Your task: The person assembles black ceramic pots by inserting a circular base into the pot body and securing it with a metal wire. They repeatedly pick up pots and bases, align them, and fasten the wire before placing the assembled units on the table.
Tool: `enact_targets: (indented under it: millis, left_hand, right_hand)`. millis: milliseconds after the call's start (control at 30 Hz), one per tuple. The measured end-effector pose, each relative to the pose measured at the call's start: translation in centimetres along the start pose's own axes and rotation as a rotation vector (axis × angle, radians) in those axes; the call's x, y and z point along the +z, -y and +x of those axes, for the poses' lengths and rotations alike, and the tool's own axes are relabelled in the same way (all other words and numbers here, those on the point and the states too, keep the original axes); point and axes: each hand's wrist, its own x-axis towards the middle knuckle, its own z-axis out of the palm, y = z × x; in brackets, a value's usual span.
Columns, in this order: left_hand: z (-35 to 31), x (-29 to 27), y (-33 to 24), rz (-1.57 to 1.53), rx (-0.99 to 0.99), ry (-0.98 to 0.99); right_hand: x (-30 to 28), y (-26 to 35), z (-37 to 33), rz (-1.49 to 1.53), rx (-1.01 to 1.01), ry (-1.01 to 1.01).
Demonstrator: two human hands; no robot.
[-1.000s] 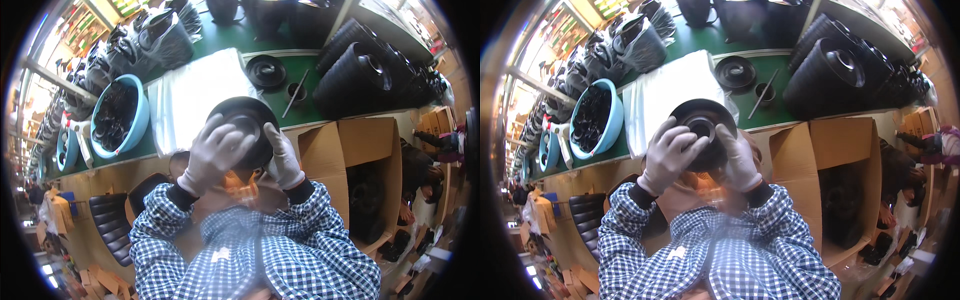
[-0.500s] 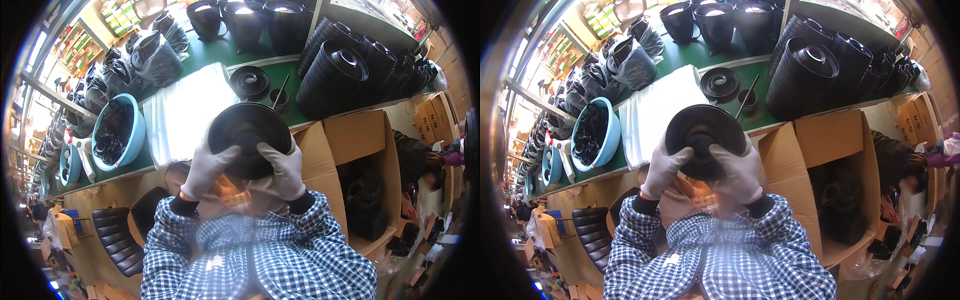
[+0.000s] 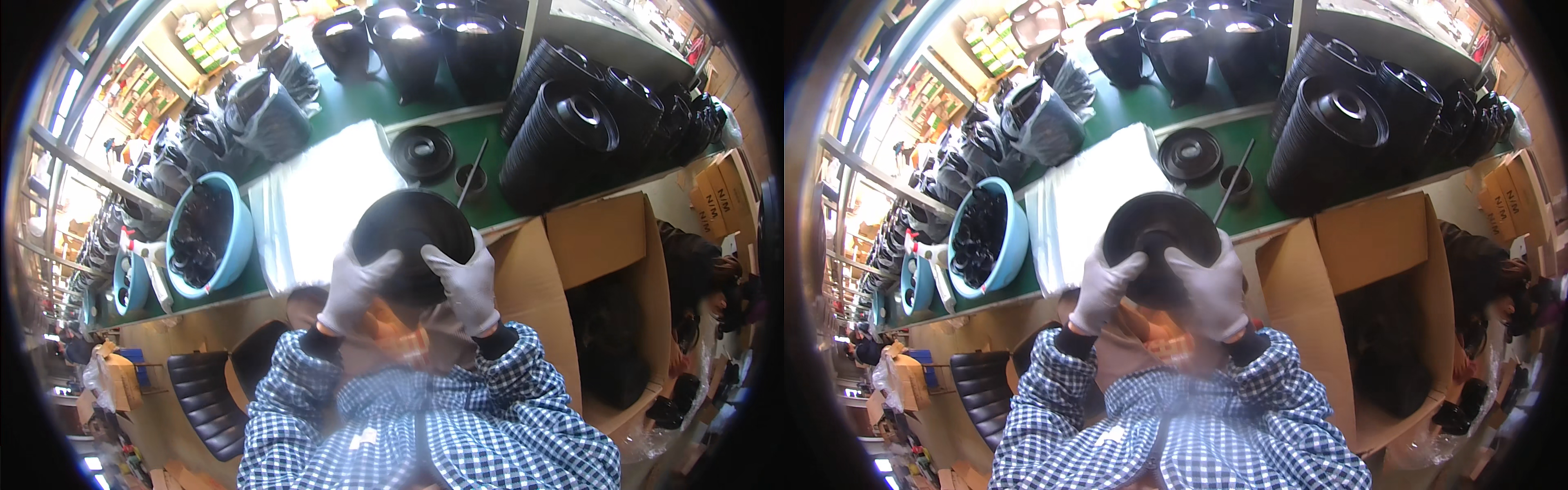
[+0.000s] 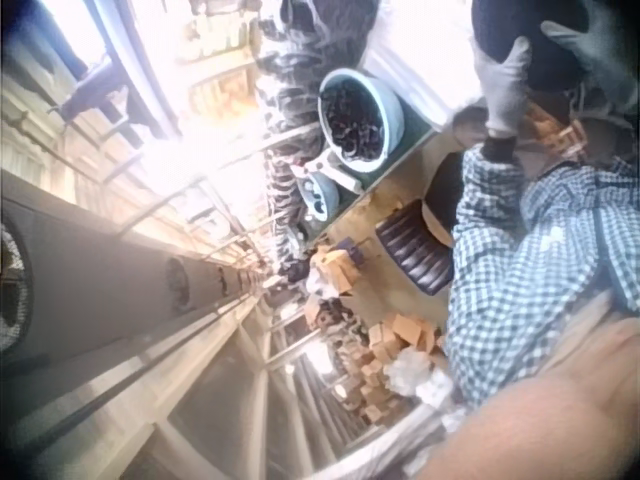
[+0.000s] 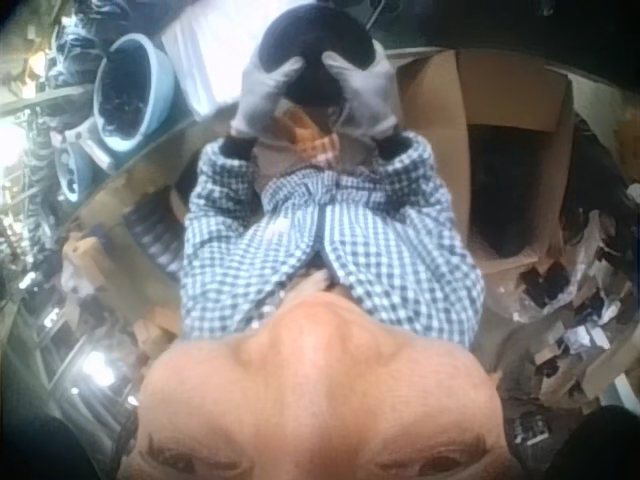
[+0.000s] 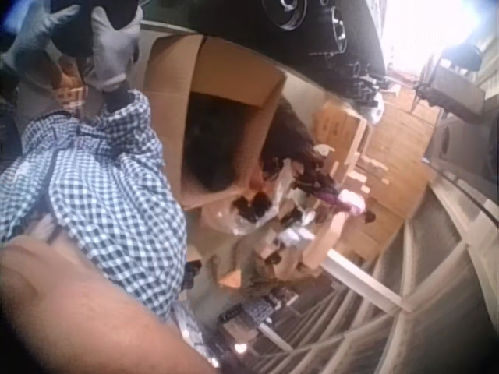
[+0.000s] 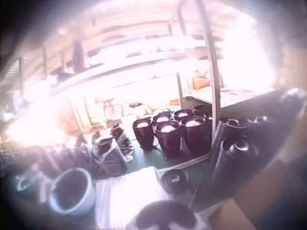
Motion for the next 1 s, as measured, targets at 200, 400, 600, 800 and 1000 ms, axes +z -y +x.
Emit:
enact_targets:
  millis: [200, 400, 600, 800, 1000]
  left_hand:
    - [5.6, -2.5, 0.7, 0.270, -0.042, 0.183]
    - [25.8, -10.8, 0.8, 0.766, 0.311, 0.109]
    - [49.9, -18.8, -2.9, 1.841, 0.549, -0.323]
    - [59.3, -20.7, -2.8, 1.612, 0.499, -0.288]
    - [54.3, -20.1, -1.3, 1.462, 0.633, -0.477]
  right_hand:
    - [-2.3, -4.2, 4.4, 0.213, 0.029, 0.039]
    - [-5.4, -9.0, 5.1, 0.094, -0.031, 0.015]
    - [-7.0, -10.1, 5.1, -0.071, 0.191, -0.016]
    - [-7.4, -9.1, 4.1, 0.171, 0.283, 0.099]
    - [-6.7, -7.5, 3.8, 0.206, 0.341, 0.134]
